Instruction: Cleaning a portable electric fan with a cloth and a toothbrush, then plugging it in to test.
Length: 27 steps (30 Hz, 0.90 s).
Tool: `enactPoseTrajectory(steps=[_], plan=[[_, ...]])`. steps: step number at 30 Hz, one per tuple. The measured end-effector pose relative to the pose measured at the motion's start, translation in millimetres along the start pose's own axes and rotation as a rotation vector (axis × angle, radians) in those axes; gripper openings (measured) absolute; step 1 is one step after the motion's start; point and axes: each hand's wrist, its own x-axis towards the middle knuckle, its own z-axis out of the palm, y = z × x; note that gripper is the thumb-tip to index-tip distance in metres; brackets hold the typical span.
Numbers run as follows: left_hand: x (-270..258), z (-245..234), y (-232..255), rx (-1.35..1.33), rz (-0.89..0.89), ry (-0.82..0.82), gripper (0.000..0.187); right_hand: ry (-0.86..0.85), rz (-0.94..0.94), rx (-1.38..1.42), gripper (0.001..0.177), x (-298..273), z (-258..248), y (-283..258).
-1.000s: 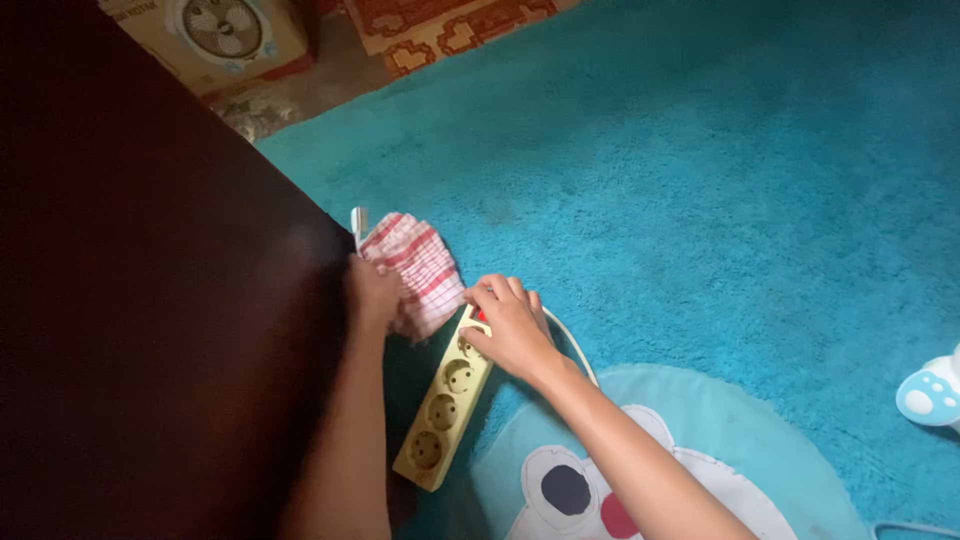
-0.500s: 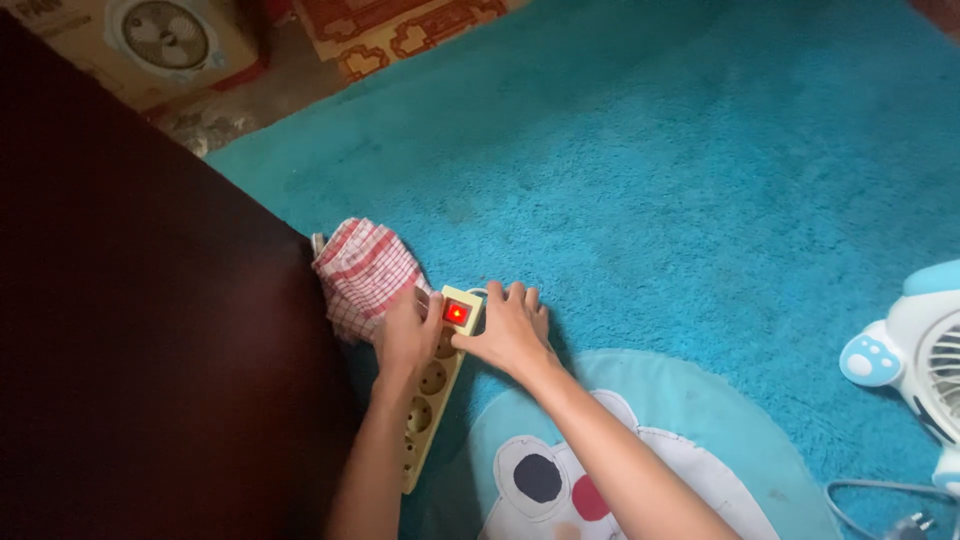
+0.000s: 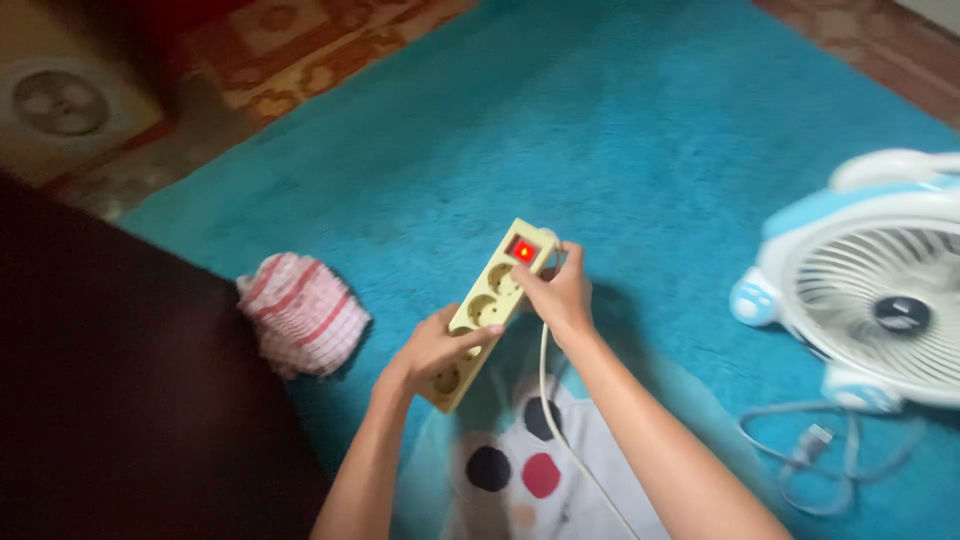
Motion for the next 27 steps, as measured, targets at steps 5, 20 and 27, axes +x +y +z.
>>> enactPoseTrajectory(steps=[5, 20, 27], plan=[[5.2, 36.3, 62.9, 0.193, 0.222, 0.013, 0.102, 0.125, 0.033, 0.4, 0.068, -5.0, -65.3, -1.0], [-33.0, 214.5, 184.6, 0.002, 0.519, -0.465, 0.063, 0.55, -0.157, 0.904, 0.045, -90.0, -283.6, 45.6], [-56.3, 337.8, 178.4, -0.557, 0.395, -0.763, 0.044, 0.702, -0.03, 0.678, 0.053, -164.7, -313.5, 29.6]])
